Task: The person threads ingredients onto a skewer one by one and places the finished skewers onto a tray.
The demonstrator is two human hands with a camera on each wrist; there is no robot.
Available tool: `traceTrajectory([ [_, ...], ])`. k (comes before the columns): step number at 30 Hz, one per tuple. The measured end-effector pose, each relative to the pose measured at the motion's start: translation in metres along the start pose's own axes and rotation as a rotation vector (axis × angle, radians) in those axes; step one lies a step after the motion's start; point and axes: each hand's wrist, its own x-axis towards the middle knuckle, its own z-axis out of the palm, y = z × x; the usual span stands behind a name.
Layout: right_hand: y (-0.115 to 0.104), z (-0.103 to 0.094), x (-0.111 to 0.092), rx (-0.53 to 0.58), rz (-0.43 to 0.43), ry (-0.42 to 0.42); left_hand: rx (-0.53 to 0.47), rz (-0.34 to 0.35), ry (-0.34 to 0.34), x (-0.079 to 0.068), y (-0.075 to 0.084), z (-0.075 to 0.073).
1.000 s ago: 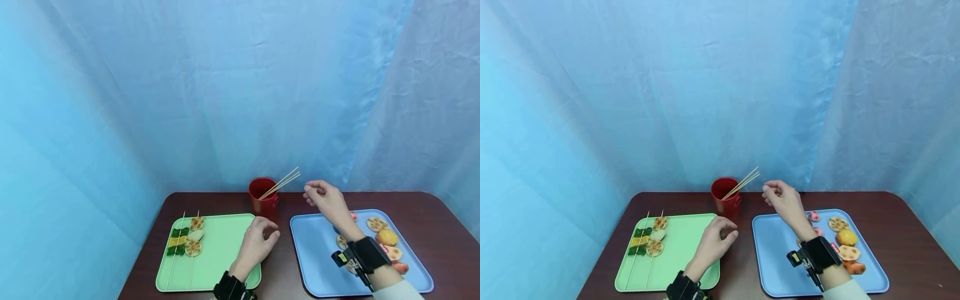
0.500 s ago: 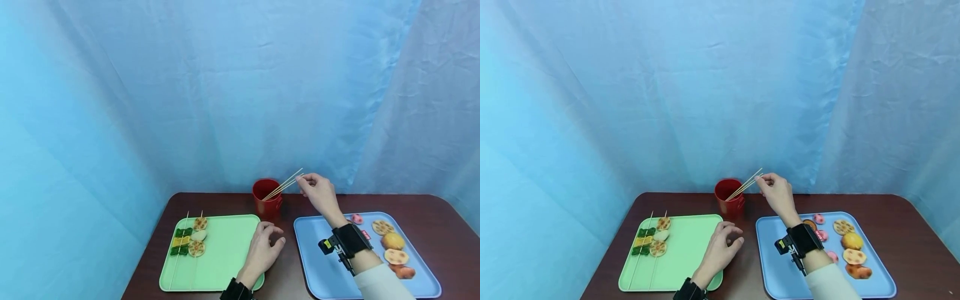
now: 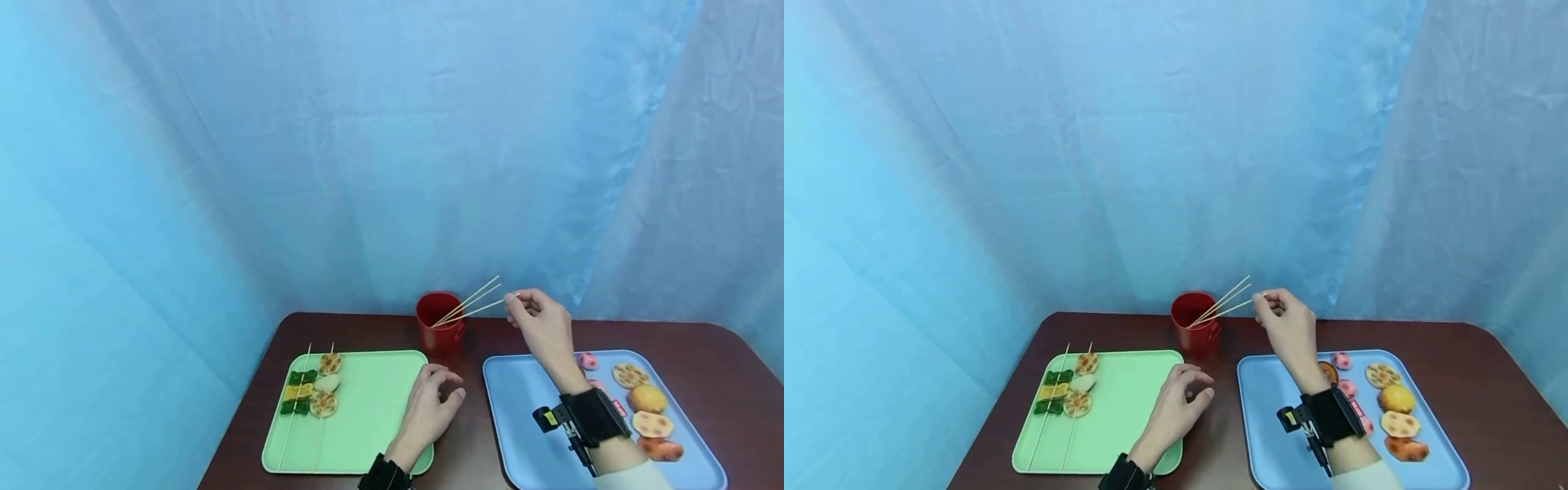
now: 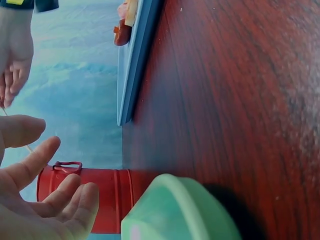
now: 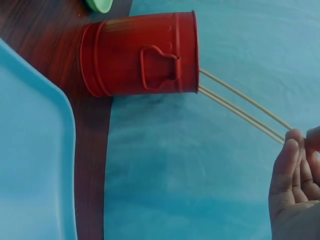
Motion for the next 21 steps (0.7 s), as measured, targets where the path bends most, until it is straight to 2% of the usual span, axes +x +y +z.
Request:
traceTrajectory([
  [6, 0.002, -0.019, -0.019, 0.082, 0.037, 0.074, -0.063, -0.01, -0.013, 0.002, -0.001, 0.003],
  [12, 0.009, -0.031, -0.044, 0.124, 0.083, 0.094, -0.224, -0.005, 0.014, 0.003, 0.0, 0.005],
  [18, 0.013, -0.036, -0.061, 0.182, 0.271, 0.1, -0.375, -0.098, -0.014, 0.003, 0.006, 0.006],
  [21, 0.014, -0.037, -0.065, 0.232, 0.333, 0.113, -0.451, -0.115, -0.038, 0.004, 0.009, 0.007],
])
